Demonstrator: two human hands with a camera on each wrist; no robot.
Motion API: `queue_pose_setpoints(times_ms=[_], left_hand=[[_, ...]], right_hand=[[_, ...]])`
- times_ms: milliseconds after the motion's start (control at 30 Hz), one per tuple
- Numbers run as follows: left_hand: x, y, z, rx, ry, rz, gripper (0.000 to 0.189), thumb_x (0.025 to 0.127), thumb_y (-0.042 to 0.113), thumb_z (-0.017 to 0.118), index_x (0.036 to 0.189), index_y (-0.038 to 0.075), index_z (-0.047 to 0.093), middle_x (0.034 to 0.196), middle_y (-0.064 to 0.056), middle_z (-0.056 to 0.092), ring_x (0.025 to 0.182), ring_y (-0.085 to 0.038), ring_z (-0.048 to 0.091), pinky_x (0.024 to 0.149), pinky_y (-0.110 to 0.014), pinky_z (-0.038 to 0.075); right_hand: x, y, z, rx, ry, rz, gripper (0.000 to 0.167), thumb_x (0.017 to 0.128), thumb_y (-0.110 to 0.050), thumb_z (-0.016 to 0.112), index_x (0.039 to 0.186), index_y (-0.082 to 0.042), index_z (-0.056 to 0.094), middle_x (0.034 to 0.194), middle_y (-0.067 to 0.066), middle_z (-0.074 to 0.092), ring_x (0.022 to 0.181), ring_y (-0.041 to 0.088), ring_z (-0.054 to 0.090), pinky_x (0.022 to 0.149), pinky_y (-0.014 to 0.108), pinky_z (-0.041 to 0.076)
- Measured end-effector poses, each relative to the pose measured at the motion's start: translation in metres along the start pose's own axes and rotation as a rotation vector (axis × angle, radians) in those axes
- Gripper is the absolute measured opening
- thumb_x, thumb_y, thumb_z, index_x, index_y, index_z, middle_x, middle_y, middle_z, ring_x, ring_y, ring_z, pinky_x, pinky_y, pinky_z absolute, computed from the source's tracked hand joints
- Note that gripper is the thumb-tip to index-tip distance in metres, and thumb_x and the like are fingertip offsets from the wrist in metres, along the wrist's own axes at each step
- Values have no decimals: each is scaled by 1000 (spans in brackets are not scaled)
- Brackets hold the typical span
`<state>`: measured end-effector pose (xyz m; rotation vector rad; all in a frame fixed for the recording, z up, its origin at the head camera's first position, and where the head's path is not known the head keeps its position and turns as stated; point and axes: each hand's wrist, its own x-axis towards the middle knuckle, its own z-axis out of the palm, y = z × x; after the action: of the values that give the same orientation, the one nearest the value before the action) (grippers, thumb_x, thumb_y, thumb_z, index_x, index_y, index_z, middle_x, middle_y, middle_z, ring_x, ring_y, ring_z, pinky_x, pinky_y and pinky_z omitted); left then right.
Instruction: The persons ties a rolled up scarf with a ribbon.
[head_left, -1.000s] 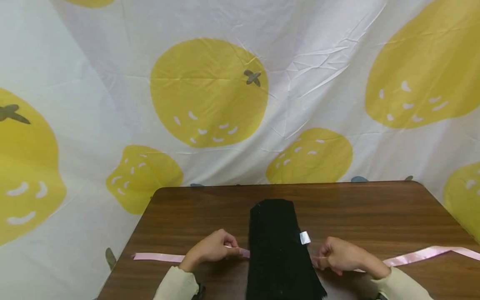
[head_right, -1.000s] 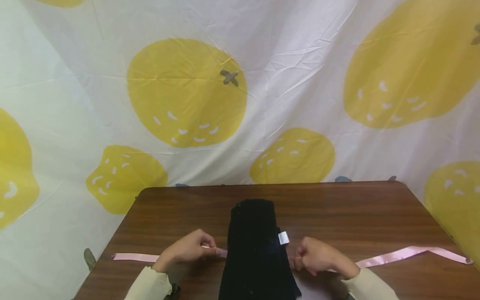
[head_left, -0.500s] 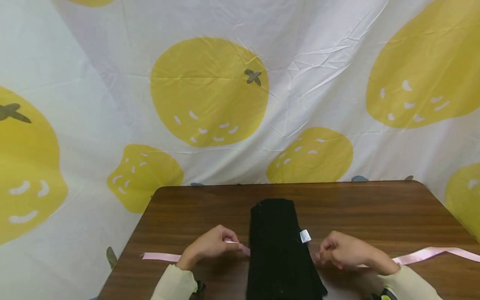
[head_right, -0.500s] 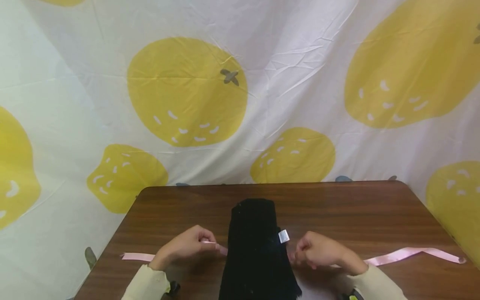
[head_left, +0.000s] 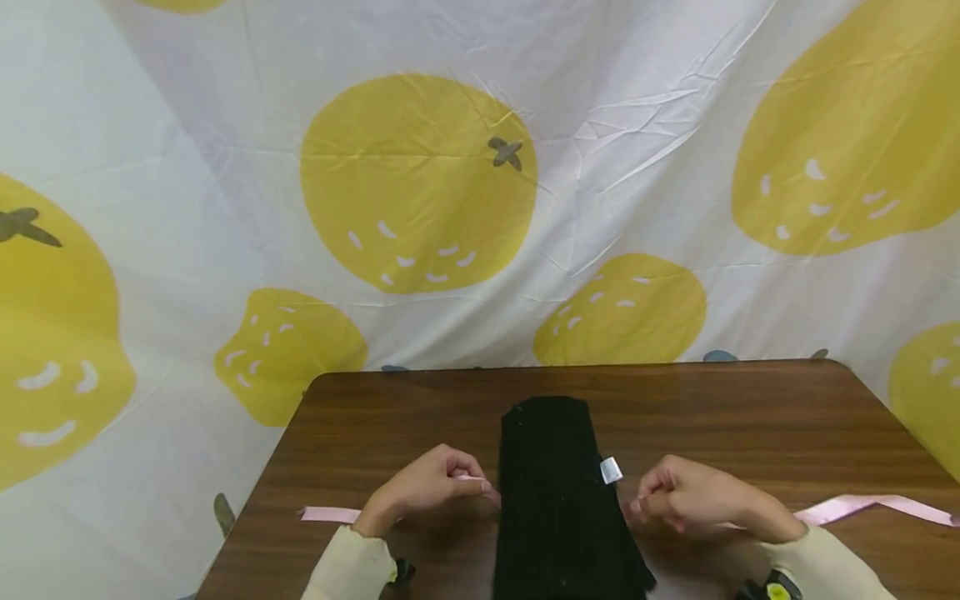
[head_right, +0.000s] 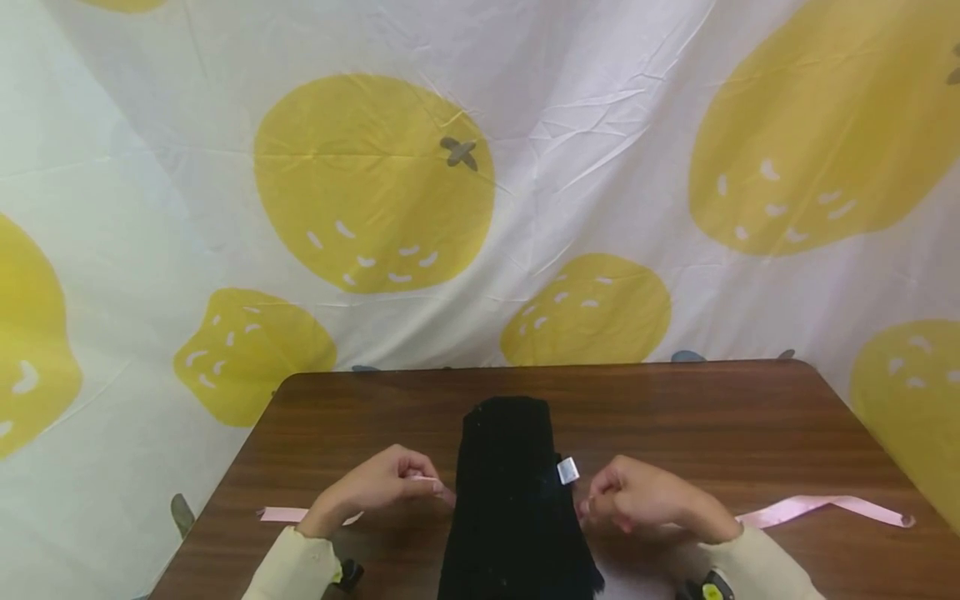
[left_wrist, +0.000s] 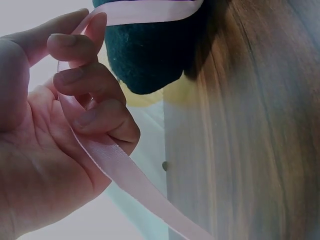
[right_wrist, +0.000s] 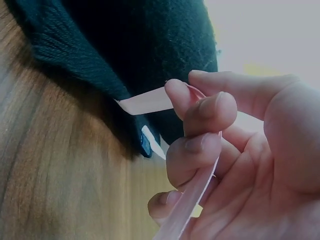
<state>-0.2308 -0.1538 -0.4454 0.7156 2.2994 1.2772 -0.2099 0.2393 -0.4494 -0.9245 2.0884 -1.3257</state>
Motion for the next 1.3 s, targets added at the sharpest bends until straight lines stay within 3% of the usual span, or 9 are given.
queue_pose_setpoints(times_ms=[233,333,567,767,933,1200,1300], left_hand=[[4,2,-1,-35,1,9,19,97,24,64,90,9,75,95,-11,76,81,-9,59,75,-22,46],[7,3,0,-32,21,-2,16,96,22,65,88,11,74,92,-13,75,76,-10,55,70,-23,44],[10,5,1,-70,40,-20,13,95,19,66,89,9,73,85,-13,73,76,-16,58,70,-32,49],[10,6,2,-172,31,-26,16,95,17,66,93,3,71,87,-14,73,86,-27,65,83,-43,51],[11,9,2,-229,35,-2,14,95,14,65,93,1,70,93,-23,72,92,-33,68,90,-49,51],[15,16,2,-241,60,18,14,94,14,67,94,1,70,90,-20,73,83,-16,68,86,-38,54],[16,19,3,-223,82,22,13,94,15,68,92,2,71,91,-23,72,82,-17,67,83,-34,54]], right_hand=[[2,-7,-3,45,-11,29,20,97,-7,57,90,5,70,54,27,42,48,1,46,44,18,38],[3,-8,-4,71,6,61,22,98,-12,57,94,5,71,56,29,42,49,4,47,48,19,41],[4,-7,-6,152,18,58,24,99,-11,56,99,11,68,60,4,50,55,5,51,62,25,50],[6,-9,-7,197,21,34,26,100,-10,55,100,15,64,61,25,41,59,4,51,65,24,46],[9,-12,-6,279,2,43,32,101,-12,55,104,20,58,62,2,48,63,6,52,67,21,44],[12,-13,-8,351,-18,7,31,102,-8,52,108,22,54,68,-3,55,65,6,53,68,21,43],[13,-13,-8,362,-14,13,32,102,-9,52,110,23,54,69,-3,56,66,6,54,68,21,44]])
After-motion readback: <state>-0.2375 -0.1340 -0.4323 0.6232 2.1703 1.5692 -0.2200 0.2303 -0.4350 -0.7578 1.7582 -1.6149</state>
